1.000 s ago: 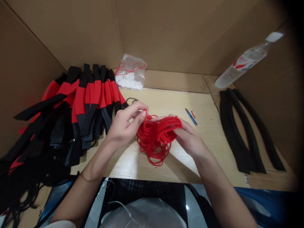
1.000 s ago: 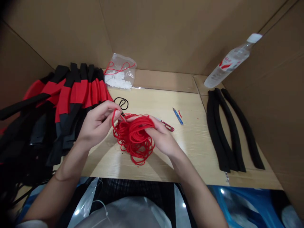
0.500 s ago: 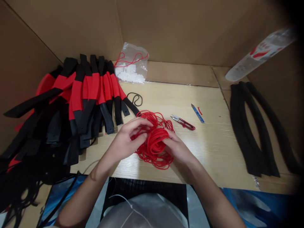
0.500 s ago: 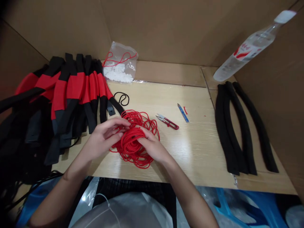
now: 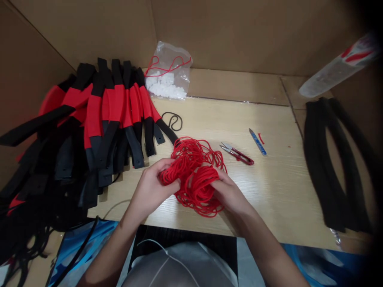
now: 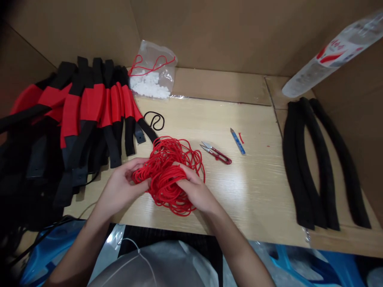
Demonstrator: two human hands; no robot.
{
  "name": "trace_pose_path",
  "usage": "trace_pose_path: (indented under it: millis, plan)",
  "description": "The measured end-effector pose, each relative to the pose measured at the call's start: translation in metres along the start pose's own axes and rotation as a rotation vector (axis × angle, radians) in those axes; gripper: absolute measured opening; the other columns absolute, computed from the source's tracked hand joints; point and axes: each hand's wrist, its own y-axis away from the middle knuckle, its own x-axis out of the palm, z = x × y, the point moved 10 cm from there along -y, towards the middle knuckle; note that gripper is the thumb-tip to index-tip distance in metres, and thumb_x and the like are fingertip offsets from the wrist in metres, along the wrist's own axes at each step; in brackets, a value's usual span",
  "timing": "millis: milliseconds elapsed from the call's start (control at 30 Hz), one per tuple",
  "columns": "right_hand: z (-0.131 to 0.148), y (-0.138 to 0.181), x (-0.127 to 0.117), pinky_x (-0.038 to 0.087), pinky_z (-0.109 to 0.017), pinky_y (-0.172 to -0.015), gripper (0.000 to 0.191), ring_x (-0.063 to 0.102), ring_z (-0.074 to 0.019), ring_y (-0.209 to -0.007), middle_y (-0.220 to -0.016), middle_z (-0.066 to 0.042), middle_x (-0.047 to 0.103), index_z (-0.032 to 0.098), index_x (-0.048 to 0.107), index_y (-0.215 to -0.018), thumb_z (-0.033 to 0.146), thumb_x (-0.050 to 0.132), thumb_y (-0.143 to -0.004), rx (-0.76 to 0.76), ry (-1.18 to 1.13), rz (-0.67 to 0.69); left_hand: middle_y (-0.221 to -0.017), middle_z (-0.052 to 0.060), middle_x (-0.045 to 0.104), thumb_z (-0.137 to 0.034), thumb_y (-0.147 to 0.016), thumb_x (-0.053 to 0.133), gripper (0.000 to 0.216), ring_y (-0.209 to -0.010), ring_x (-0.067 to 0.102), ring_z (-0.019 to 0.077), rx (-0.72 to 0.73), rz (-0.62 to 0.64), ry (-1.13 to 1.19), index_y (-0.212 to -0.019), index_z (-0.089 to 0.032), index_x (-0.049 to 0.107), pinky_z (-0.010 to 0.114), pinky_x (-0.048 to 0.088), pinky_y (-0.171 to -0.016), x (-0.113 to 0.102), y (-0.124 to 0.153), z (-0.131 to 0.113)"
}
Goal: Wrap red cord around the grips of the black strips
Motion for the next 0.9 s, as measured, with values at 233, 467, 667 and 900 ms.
trace_pose_path:
  millis: [233,467,667,900]
  plan:
    - [0.005,0.000,-0.013,0.050,-0.030,-0.075,0.016,0.064,-0.0200,-0.092,-0.095,-0.003,0.070,0.022,0.069,-0.091,0.024,0.062,-0.076,-0.033,0.056,-0.064,-0.087,0.003,0.076,-0.011,-0.067,0.068,0.028,-0.078,0.069,0.0146,0.039,-0.071,0.122,-0.095,-0.014,0.070,0.022,0.054,-0.071,-0.010,0.001,-0.008]
    - [0.022,-0.002,-0.003,0.047,-0.027,-0.069,0.007,0.062,-0.0153,-0.075,-0.083,0.000,0.068,0.021,0.066,-0.081,0.021,0.059,-0.082,-0.141,0.141,-0.021,-0.084,0.000,0.075,-0.006,-0.065,0.067,0.032,-0.077,0.069,0.0130,0.046,-0.028,0.186,-0.095,-0.017,0.072,0.019,0.053,-0.067,-0.009,0.002,-0.008]
    - [0.023,-0.001,-0.006,0.047,-0.027,-0.068,0.005,0.061,-0.0158,-0.074,-0.081,-0.001,0.068,0.020,0.068,-0.081,0.023,0.064,-0.081,-0.146,0.100,-0.039,-0.088,0.002,0.076,-0.011,-0.071,0.067,0.023,-0.079,0.068,0.0133,0.064,-0.029,0.108,-0.093,-0.016,0.073,0.021,0.053,-0.073,-0.007,0.002,-0.008]
    - [0.013,0.003,-0.015,0.048,-0.027,-0.070,0.004,0.061,-0.0157,-0.074,-0.080,0.000,0.067,0.021,0.068,-0.079,0.025,0.068,-0.078,-0.120,-0.011,-0.080,-0.088,0.004,0.076,-0.012,-0.074,0.066,0.019,-0.082,0.068,0.0146,0.077,-0.049,0.142,-0.090,-0.014,0.074,0.022,0.053,-0.072,-0.005,0.001,-0.010]
